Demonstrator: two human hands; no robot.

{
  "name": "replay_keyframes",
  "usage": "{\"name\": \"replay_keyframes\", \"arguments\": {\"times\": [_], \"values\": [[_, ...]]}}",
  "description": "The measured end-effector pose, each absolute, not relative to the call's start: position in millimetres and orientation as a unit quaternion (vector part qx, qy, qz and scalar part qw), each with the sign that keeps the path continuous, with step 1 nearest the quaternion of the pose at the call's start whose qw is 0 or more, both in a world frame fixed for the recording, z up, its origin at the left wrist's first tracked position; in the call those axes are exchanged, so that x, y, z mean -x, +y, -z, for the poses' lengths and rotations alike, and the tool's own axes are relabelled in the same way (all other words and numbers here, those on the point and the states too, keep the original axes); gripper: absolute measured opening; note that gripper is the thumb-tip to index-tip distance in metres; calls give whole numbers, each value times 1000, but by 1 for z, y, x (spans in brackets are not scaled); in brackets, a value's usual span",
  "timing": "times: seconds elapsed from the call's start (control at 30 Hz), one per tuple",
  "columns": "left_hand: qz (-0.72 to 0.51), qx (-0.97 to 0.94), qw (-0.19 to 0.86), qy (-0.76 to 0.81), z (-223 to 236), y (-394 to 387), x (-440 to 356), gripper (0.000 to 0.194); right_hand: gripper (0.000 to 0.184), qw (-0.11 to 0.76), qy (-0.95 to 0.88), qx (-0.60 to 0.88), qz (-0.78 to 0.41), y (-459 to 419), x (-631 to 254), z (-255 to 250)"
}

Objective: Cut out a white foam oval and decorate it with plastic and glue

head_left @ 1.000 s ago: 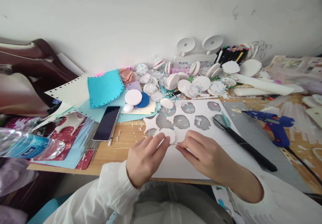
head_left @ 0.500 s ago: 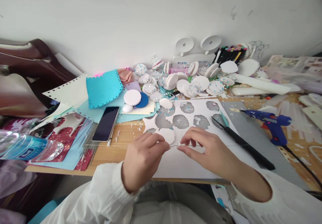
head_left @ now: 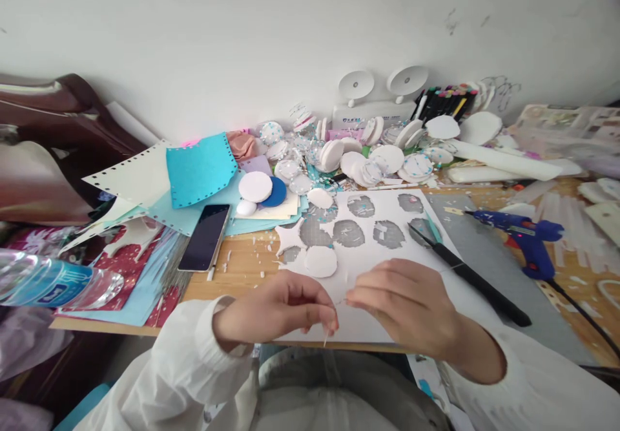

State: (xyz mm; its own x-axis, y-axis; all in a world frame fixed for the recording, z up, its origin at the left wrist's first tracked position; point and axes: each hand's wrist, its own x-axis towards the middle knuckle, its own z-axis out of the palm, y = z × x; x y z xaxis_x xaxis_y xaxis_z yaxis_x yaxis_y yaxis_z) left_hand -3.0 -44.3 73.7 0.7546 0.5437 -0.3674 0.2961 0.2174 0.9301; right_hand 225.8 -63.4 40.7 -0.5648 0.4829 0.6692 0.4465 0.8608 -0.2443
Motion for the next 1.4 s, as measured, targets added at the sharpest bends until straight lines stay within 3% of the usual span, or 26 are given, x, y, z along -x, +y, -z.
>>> {"name": "replay_keyframes", "arguments": {"times": [0.2, 0.27, 0.37, 0.47, 0.53, 0.63, 0.73, 0.9, 1.0, 1.13, 1.2, 1.3, 1.4], "values": [[-262, -842, 306, 359, -57, -57, 3, 27, 10, 411, -838, 334, -129, -56, -218, -42], [-287, -864, 245, 334, -54, -59, 2, 21, 11, 417, -830, 340, -147, -56, -217, -39], [-319, -817, 304, 372, -58, -56, -2, 16, 13, 417, -844, 329, -73, -60, -219, -32], [-243, -728, 476, 429, -65, -50, -3, 30, 9, 374, -889, 235, 121, -64, -221, -26], [-201, -703, 518, 443, -66, -46, -1, 31, 9, 343, -904, 213, 141, -64, -223, -25], [-230, -737, 440, 458, -64, -46, 2, 25, 20, 320, -898, 284, -99, -59, -225, -29], [-257, -782, 375, 427, -63, -48, 4, 21, 18, 267, -835, 329, -351, -54, -230, -37], [-267, -803, 358, 396, -64, -52, 2, 19, 12, 219, -793, 372, -429, -52, -232, -42], [-229, -731, 469, 438, -64, -50, 1, 24, 6, 235, -834, 366, -340, -57, -227, -39], [-133, -496, 730, 452, -61, -41, 3, 34, 18, 326, -897, 297, 10, -64, -220, -35], [-134, -442, 766, 448, -59, -38, 2, 38, 15, 336, -892, 279, 113, -64, -218, -33], [-207, -544, 653, 484, -55, -42, -1, 41, 13, 338, -880, 308, 129, -63, -217, -30], [-287, -696, 399, 524, -50, -54, -4, 34, 16, 341, -866, 348, 110, -63, -217, -28]]}}
